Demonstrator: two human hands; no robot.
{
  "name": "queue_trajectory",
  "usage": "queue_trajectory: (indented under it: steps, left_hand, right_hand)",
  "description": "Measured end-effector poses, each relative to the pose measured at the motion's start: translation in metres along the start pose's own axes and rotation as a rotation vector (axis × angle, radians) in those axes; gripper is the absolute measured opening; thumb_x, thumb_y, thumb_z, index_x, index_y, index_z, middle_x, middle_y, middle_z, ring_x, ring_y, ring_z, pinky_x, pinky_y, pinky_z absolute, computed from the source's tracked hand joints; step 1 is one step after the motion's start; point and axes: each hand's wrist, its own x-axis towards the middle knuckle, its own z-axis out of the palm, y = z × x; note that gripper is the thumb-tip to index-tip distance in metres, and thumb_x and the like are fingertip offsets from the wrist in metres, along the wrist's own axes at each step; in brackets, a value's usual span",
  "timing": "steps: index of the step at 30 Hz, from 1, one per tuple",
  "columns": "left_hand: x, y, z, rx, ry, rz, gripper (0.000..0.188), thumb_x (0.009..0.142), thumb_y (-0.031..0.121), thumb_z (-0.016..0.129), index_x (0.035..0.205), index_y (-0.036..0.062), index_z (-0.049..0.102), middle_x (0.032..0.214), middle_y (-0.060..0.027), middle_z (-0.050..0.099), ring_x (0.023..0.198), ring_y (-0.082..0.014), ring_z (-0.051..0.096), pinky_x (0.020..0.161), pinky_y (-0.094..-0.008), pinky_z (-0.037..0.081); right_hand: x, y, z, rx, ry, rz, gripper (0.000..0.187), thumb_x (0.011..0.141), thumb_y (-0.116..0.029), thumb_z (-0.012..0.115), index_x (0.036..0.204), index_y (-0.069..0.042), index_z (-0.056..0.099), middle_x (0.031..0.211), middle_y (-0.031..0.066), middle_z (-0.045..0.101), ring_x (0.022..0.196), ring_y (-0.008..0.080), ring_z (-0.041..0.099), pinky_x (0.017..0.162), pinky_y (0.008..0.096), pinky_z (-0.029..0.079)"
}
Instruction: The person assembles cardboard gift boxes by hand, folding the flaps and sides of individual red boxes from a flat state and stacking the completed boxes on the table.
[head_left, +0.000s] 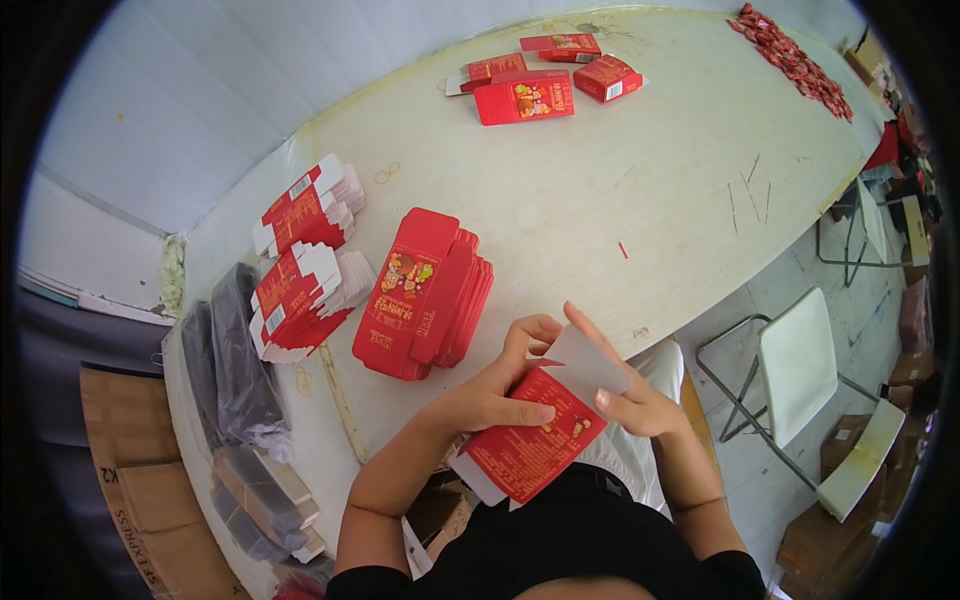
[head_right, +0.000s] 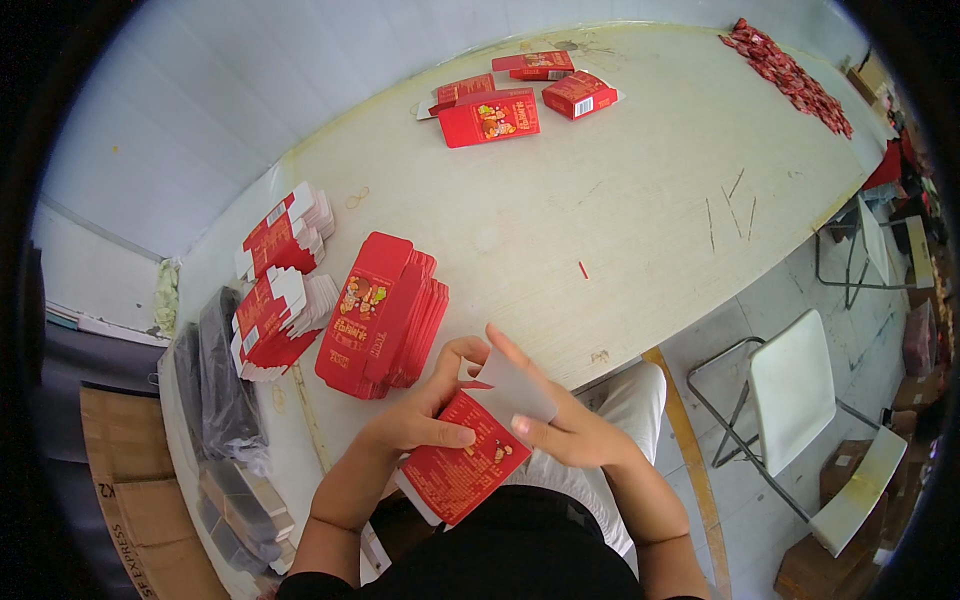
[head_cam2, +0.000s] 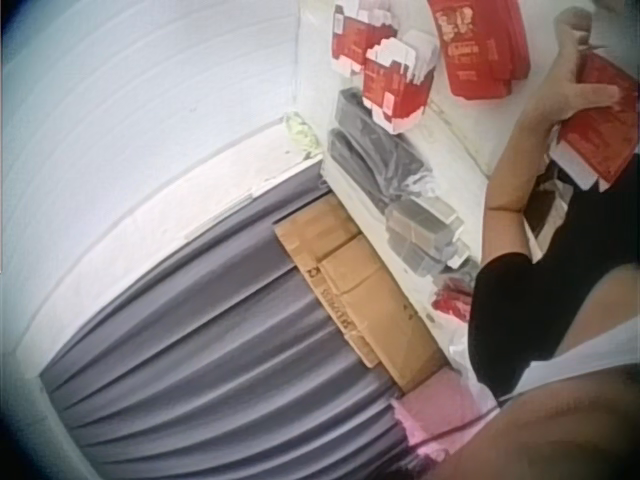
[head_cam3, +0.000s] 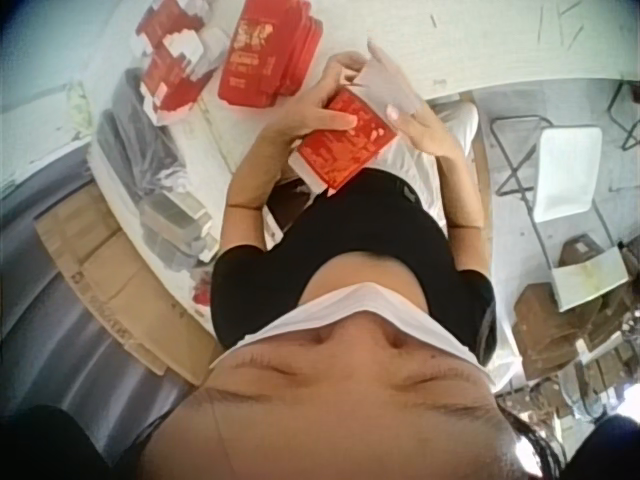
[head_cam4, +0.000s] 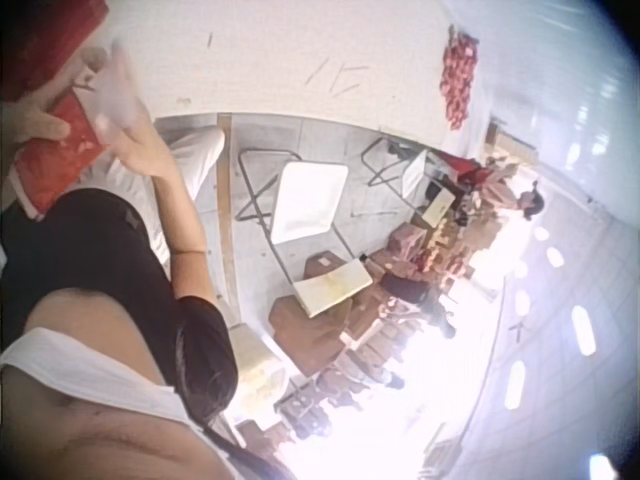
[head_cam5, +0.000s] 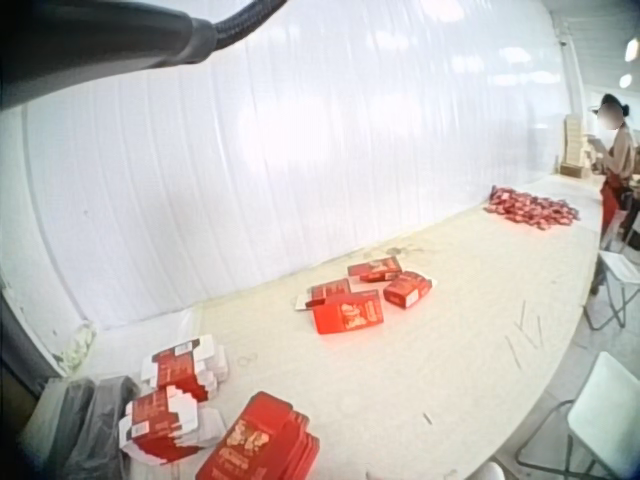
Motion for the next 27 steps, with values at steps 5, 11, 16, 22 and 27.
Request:
queue_trajectory:
  steps: [5,11,16,22,27]
  left_hand:
    - [-0.009,0.010,0.002,0.034,-0.162,-0.158,0.099,0.079,0.016,0.073,0.148,0.0171,0.002,0.127,-0.0156,0.040,0.119,-0.0212,0.045,0.100,-0.0355,0.036]
    - [-0.005,0.010,0.008,-0.090,-0.166,-0.228,0.103,0.073,0.014,0.077,0.149,0.0138,0.007,0.118,-0.0124,0.055,0.112,-0.0191,0.051,0.097,-0.0327,0.038]
    - [0.007,-0.005,0.000,0.022,-0.172,-0.207,0.091,0.079,0.013,0.073,0.147,0.0131,0.013,0.111,-0.0102,0.058,0.102,-0.0160,0.056,0.089,-0.0289,0.044]
    - [-0.012,0.012,0.018,0.642,0.239,-0.021,0.084,0.075,0.032,0.076,0.141,0.0087,0.029,0.124,-0.0186,0.055,0.109,-0.0256,0.056,0.091,-0.0365,0.045]
    - [-0.010,0.002,0.039,1.497,0.390,0.142,0.095,0.058,0.037,0.081,0.137,0.0073,0.038,0.118,-0.0130,0.053,0.105,-0.0308,0.054,0.088,-0.0419,0.042]
  right_hand:
    - [-0.010,-0.003,0.007,-0.368,-0.193,-0.074,0.075,0.094,-0.036,0.044,0.147,0.001,0.006,0.143,0.0288,0.027,0.126,0.0397,0.038,0.104,0.0436,0.029]
    - [-0.016,-0.021,0.021,-0.573,-0.193,0.012,0.070,0.090,-0.026,0.048,0.145,0.002,0.014,0.139,0.0287,0.032,0.117,0.0449,0.043,0.098,0.0452,0.035]
    - [-0.021,0.003,0.030,-0.352,0.002,0.064,0.065,0.081,-0.003,0.049,0.141,0.001,0.022,0.136,0.0259,0.037,0.123,0.0407,0.042,0.102,0.0411,0.034]
    - [-0.031,0.018,0.008,-0.277,0.251,0.045,0.063,0.084,0.001,0.039,0.144,0.003,0.022,0.146,0.0217,0.030,0.137,0.0311,0.029,0.111,0.0369,0.021]
    - [-0.015,0.008,0.015,-0.516,0.384,-0.020,0.060,0.087,-0.004,0.042,0.144,0.002,0.023,0.146,0.0226,0.029,0.137,0.0315,0.029,0.110,0.0380,0.024]
